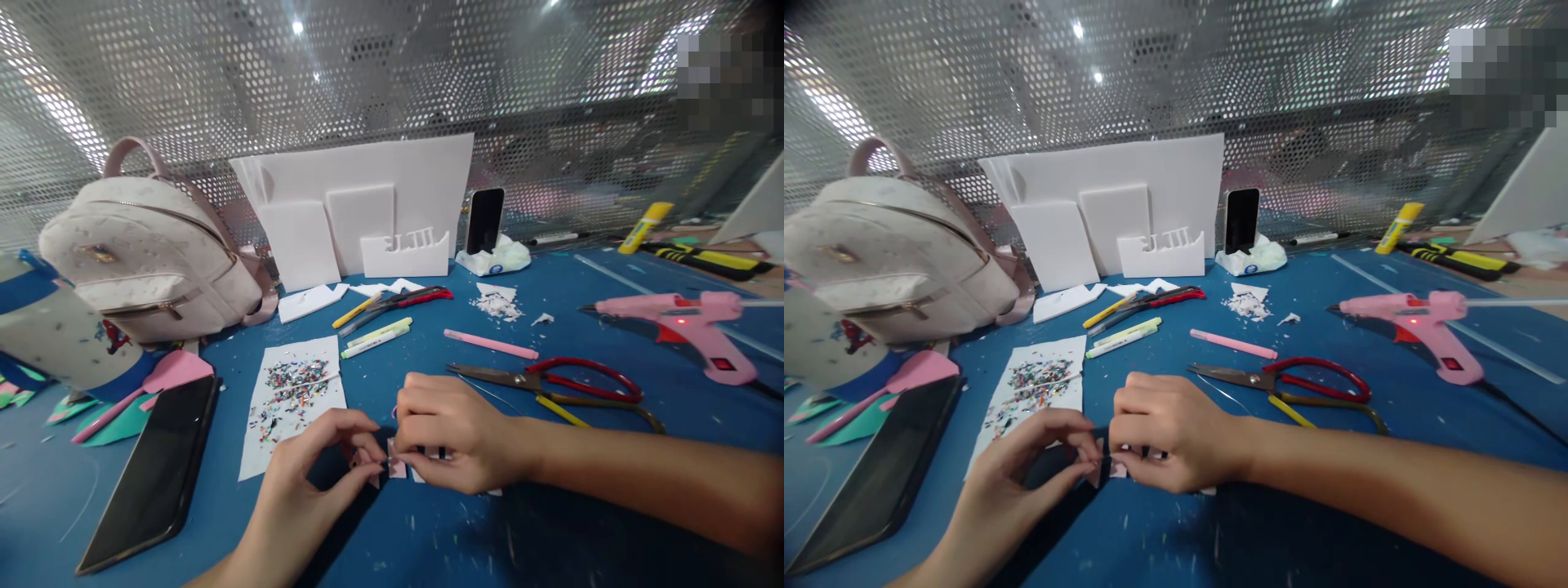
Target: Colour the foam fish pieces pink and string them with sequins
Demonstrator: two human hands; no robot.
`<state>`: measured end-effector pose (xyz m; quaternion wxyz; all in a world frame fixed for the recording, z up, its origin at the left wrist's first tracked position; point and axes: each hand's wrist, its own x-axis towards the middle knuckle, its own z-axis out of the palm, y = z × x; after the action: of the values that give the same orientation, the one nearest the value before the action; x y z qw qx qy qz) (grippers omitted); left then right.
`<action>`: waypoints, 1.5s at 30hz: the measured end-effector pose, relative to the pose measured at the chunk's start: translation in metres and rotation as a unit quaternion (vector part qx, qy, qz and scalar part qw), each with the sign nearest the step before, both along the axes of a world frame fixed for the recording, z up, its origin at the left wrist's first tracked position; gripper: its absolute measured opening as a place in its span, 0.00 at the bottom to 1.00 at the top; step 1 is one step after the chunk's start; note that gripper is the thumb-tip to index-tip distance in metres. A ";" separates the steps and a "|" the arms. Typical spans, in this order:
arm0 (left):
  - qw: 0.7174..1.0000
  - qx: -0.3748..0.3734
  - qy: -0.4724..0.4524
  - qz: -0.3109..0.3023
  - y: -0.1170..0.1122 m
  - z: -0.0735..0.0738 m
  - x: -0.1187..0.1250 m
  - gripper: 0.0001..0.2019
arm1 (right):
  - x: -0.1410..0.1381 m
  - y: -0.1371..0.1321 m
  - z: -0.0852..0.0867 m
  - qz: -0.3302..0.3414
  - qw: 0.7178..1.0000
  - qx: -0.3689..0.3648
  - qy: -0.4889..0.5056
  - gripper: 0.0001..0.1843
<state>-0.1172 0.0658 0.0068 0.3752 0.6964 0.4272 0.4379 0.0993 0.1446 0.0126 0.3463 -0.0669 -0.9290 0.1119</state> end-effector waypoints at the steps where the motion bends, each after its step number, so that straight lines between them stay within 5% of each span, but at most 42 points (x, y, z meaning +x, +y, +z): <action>1: 1.000 -0.001 0.000 0.001 0.000 0.000 0.000 0.14 | 0.000 0.000 0.000 0.001 1.000 0.001 -0.001 0.06; 27: 0.998 -0.032 0.041 0.027 -0.001 0.004 0.009 0.04 | 0.000 0.001 -0.001 0.022 0.999 0.007 -0.037 0.04; 36: 0.983 0.121 0.094 -0.098 -0.005 0.002 0.000 0.09 | 0.000 0.003 -0.001 -0.046 0.996 -0.081 0.008 0.03; 45: 0.984 0.114 0.089 -0.108 -0.003 -0.004 -0.004 0.14 | -0.001 0.001 0.003 -0.122 0.982 -0.145 0.005 0.04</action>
<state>-0.1214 0.0630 0.0033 0.2992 0.8127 0.3286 0.3769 0.0984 0.1460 0.0160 0.3489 -0.2288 -0.8860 0.2024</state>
